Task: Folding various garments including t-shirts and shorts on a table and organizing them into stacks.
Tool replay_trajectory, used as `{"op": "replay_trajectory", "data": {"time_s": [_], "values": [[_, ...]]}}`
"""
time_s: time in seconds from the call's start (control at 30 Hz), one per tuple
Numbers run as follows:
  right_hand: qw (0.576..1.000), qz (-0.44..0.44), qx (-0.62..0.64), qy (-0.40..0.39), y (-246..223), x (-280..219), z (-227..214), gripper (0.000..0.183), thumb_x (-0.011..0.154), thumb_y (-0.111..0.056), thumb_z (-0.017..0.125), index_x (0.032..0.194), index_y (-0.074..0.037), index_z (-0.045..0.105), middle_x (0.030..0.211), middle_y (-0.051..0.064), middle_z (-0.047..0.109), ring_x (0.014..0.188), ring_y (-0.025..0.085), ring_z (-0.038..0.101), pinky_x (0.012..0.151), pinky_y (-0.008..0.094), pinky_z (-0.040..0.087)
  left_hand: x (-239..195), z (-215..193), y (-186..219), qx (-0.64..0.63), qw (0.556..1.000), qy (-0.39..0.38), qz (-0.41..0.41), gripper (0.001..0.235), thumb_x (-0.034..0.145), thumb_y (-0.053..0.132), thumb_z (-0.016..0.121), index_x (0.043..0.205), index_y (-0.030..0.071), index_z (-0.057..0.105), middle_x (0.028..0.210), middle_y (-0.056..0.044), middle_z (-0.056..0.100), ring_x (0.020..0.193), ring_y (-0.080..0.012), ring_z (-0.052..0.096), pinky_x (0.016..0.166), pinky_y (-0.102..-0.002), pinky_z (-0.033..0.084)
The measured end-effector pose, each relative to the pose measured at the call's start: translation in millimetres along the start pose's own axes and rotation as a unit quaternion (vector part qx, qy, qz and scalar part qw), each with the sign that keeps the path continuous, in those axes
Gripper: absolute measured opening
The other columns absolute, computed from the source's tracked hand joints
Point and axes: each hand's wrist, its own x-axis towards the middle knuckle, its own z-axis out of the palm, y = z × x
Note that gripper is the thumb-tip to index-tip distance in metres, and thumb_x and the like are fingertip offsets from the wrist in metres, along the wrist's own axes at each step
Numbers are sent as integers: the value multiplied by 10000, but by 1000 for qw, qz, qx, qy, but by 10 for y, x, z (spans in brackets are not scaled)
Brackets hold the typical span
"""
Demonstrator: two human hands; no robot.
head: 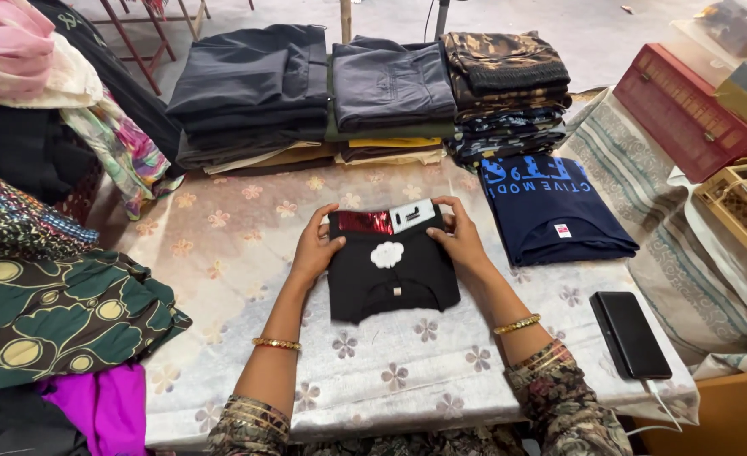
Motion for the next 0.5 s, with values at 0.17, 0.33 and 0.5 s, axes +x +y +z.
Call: {"op": "replay_trajectory", "data": {"time_s": [0.17,0.33,0.5], "values": [[978,110,-80,-158,-364,-102,-140,696,808,-35,788,1436,-185,527,1240,66,632,1154,204,599,972,343,509,-143,-46,309,84,988,-60,-116,657,873,-2,746,1476,180,559,1267,-68,683,1088,-149,664,877,-281,567],[949,115,-127,-263,-589,-196,-119,838,718,-19,798,1477,-231,513,1443,82,586,1317,248,531,1134,366,405,-297,9,618,105,959,-124,-232,776,809,-22,740,1515,237,550,1246,-69,696,993,-180,628,734,-295,509],[955,107,-148,-233,-633,-256,-40,996,646,37,836,1523,-245,458,1495,77,544,1336,226,527,1141,323,413,-271,75,500,88,965,-130,-211,958,735,-116,760,1554,257,432,1310,-8,675,1040,-107,684,838,-259,578]]}}
